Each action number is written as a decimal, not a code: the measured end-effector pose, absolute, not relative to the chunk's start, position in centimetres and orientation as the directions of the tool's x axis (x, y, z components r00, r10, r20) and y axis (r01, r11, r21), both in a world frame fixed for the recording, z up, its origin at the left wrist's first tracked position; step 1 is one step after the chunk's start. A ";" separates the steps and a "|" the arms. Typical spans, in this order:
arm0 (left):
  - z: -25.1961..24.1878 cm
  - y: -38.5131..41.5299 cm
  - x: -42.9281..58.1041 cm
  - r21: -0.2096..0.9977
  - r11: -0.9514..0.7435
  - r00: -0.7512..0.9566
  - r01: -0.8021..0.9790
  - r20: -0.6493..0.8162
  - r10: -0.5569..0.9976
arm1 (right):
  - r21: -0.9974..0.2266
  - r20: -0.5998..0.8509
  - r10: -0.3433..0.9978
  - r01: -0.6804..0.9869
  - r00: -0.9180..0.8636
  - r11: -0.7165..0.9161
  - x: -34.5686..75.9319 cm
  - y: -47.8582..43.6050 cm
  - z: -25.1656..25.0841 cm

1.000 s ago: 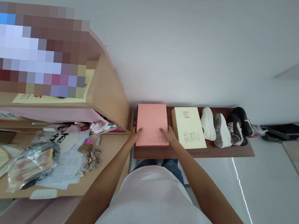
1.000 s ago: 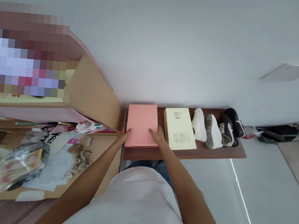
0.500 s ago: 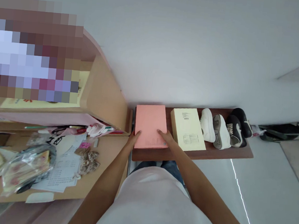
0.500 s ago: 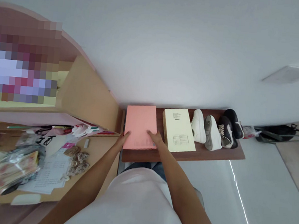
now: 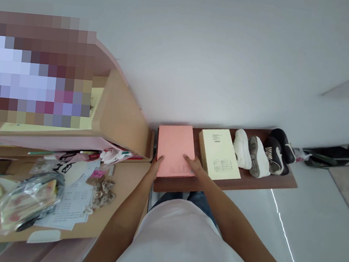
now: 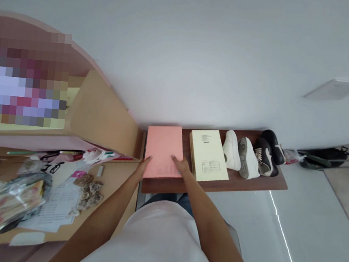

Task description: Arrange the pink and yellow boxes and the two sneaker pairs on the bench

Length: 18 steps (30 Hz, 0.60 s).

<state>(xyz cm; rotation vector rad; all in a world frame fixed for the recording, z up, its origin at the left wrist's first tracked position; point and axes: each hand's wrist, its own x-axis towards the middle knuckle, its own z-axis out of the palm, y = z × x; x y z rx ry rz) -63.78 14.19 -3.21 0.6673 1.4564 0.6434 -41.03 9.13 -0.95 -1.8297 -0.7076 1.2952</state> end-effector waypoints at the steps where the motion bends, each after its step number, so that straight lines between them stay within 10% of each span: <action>1: -2.9 14.2 -63.7 0.735 0.678 0.023 -0.016 -0.677 0.735 | -0.832 -0.527 0.785 -0.006 0.326 -0.555 -41.0 9.0 -0.7; 6: -1.0 14.5 -63.8 0.718 0.685 0.177 -0.123 -0.663 0.727 | -0.842 -0.532 0.794 -0.086 0.294 -0.533 -40.3 8.4 1.0; 11: -0.1 14.2 -64.7 0.821 0.570 -0.014 -0.031 -0.571 0.821 | -0.829 -0.559 0.800 -0.153 0.219 -0.537 -39.6 8.1 1.9; 18: 2.5 13.2 -65.7 0.708 0.669 0.254 -0.224 -0.621 0.742 | -0.851 -0.519 0.835 -0.200 0.184 -0.486 -40.1 7.5 1.4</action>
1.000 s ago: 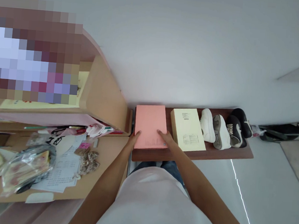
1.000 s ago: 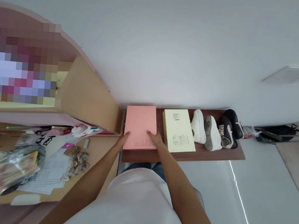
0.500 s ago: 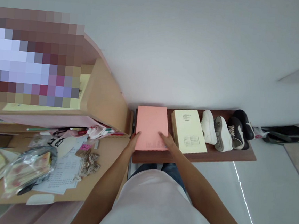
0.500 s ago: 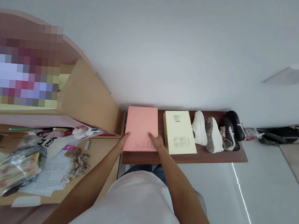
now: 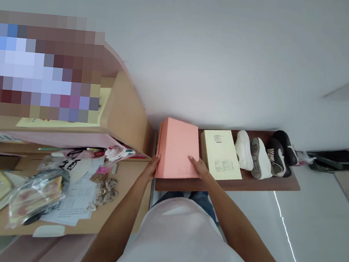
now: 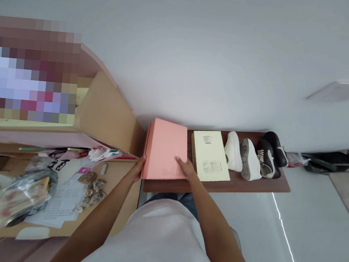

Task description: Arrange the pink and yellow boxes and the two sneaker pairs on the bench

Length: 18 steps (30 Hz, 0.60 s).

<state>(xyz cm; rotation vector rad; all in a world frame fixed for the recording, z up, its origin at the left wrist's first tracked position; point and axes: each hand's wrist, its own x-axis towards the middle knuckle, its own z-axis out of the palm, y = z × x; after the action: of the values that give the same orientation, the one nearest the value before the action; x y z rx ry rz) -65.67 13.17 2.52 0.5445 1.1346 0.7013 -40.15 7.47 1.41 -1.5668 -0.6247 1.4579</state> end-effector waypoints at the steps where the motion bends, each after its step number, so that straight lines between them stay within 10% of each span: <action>1: 2.9 13.1 -65.8 0.670 0.703 0.280 -0.240 -0.645 0.711 | -0.862 -0.501 0.844 -0.195 0.193 -0.468 -40.3 7.5 1.3; 12: 5.5 12.7 -65.4 0.703 0.651 0.226 -0.287 -0.611 0.759 | -0.835 -0.419 0.859 0.246 0.293 -0.491 -42.7 8.5 1.6; 18: 7.2 13.0 -64.6 0.833 0.543 0.139 -0.111 -0.527 0.838 | -0.884 -0.458 0.886 0.063 0.079 -0.463 -44.5 8.8 4.1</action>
<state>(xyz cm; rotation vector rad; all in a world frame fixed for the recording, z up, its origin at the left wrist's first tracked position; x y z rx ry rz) -64.57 12.96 7.23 0.7347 1.2474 0.7829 -44.47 8.81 4.14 -1.6459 -0.9555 1.4635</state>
